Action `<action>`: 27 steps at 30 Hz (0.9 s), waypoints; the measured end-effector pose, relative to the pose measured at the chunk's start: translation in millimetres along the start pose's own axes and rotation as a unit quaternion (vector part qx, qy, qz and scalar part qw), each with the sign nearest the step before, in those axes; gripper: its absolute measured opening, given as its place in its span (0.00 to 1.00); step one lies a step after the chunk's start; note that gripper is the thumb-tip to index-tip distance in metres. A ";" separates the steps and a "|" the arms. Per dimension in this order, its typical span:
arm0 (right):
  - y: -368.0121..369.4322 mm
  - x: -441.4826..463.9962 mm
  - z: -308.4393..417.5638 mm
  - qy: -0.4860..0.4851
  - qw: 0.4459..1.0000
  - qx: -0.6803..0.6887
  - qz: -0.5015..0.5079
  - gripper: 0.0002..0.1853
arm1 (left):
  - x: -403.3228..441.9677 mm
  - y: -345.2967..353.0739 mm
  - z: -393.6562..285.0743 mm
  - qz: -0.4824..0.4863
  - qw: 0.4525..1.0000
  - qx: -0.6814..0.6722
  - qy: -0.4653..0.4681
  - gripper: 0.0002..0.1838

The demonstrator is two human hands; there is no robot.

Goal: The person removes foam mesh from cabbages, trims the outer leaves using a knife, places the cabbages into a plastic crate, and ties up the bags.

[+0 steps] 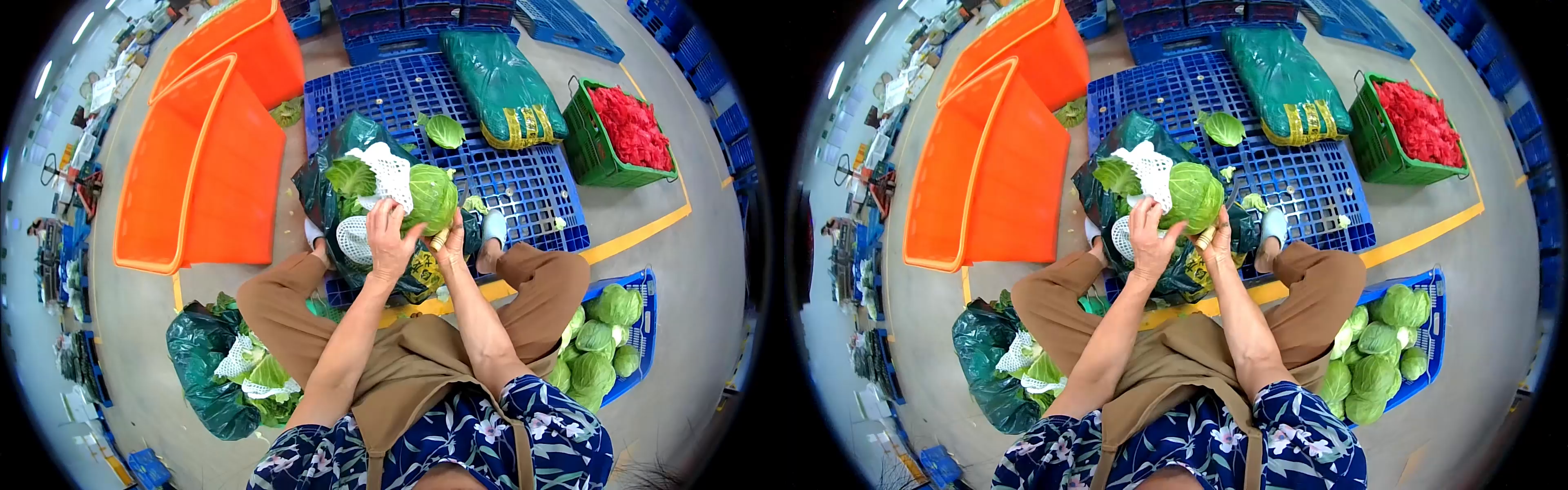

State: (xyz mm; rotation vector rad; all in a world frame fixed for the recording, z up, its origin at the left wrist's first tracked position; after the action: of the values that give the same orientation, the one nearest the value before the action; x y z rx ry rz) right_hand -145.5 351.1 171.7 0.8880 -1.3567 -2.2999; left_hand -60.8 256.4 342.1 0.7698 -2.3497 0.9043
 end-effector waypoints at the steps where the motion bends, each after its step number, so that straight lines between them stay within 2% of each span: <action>1: 3.3 -5.4 -0.9 -0.001 1.000 -0.003 0.010 0.30 | -1.0 -3.3 -2.5 0.009 1.000 -0.005 0.026 0.23; 3: 10.0 -16.3 -1.7 -0.001 1.000 -0.010 0.030 0.30 | -0.9 -7.0 -7.8 0.027 0.997 -0.015 0.077 0.19; 4: 15.6 -23.2 -0.9 0.000 0.999 -0.017 0.030 0.31 | 1.2 -10.5 -12.1 -0.012 0.995 -0.018 0.093 0.15; 11: 15.8 -24.3 -3.6 0.004 0.999 -0.016 0.031 0.36 | 10.6 -15.5 -7.2 -0.039 0.997 -0.038 0.050 0.11; 12: 20.3 -25.9 -0.9 0.004 0.999 -0.010 0.053 0.36 | 15.0 -21.6 -7.8 -0.080 0.995 -0.043 0.044 0.11; 13: 23.2 -29.8 1.8 0.006 0.997 -0.003 0.075 0.37 | 18.4 -29.0 -3.2 -0.113 0.992 -0.061 -0.004 0.11; 15: 23.3 -33.7 1.4 0.005 0.995 0.033 0.099 0.39 | 27.6 -46.0 17.5 -0.179 0.969 -0.069 -0.157 0.10; 17: 12.3 -32.1 -1.6 -0.003 0.991 0.086 0.107 0.40 | 29.9 -57.7 57.3 -0.244 0.937 -0.143 -0.204 0.10; 18: 4.9 -32.3 -2.6 -0.003 0.992 0.103 0.070 0.41 | 26.5 -58.2 82.2 -0.248 0.916 -0.164 -0.268 0.09; 19: -2.8 -31.8 -4.6 -0.007 0.993 0.101 0.065 0.42 | 14.6 -54.6 120.9 -0.269 0.901 -0.177 -0.292 0.08; 21: -19.8 -29.3 -7.2 -0.015 0.994 0.097 0.053 0.42 | -15.7 -41.4 175.3 -0.311 0.796 -0.288 -0.431 0.07; 22: -4.1 -35.7 -1.0 -0.038 0.993 0.062 0.092 0.42 | -29.3 -34.5 185.5 -0.323 0.764 -0.311 -0.464 0.06; 25: -13.7 -34.3 2.9 -0.043 0.994 0.055 0.080 0.43 | -64.8 -13.6 217.1 -0.353 0.724 -0.295 -0.514 0.07; 26: -29.2 -26.8 0.6 -0.060 0.986 0.103 0.113 0.43 | -74.1 -11.9 224.1 -0.380 0.699 -0.281 -0.537 0.06; 27: -32.5 -27.6 4.7 -0.067 0.986 0.101 0.118 0.43 | -87.7 -6.3 243.6 -0.349 0.708 -0.254 -0.559 0.07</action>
State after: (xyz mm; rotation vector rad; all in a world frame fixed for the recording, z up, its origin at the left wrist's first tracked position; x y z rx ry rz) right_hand -126.7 385.7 154.8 0.5983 -1.6780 -2.0992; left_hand -54.2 106.1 131.3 2.1198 -2.5075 -0.7808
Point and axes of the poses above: each hand's wrist, its own x-axis towards the middle knuckle, its own y-axis out of the palm, z = x × y, the point moved 5 cm from there along x, towards the middle knuckle, and after that the axes turned 15 degrees about -x, right-handed, at the moved point
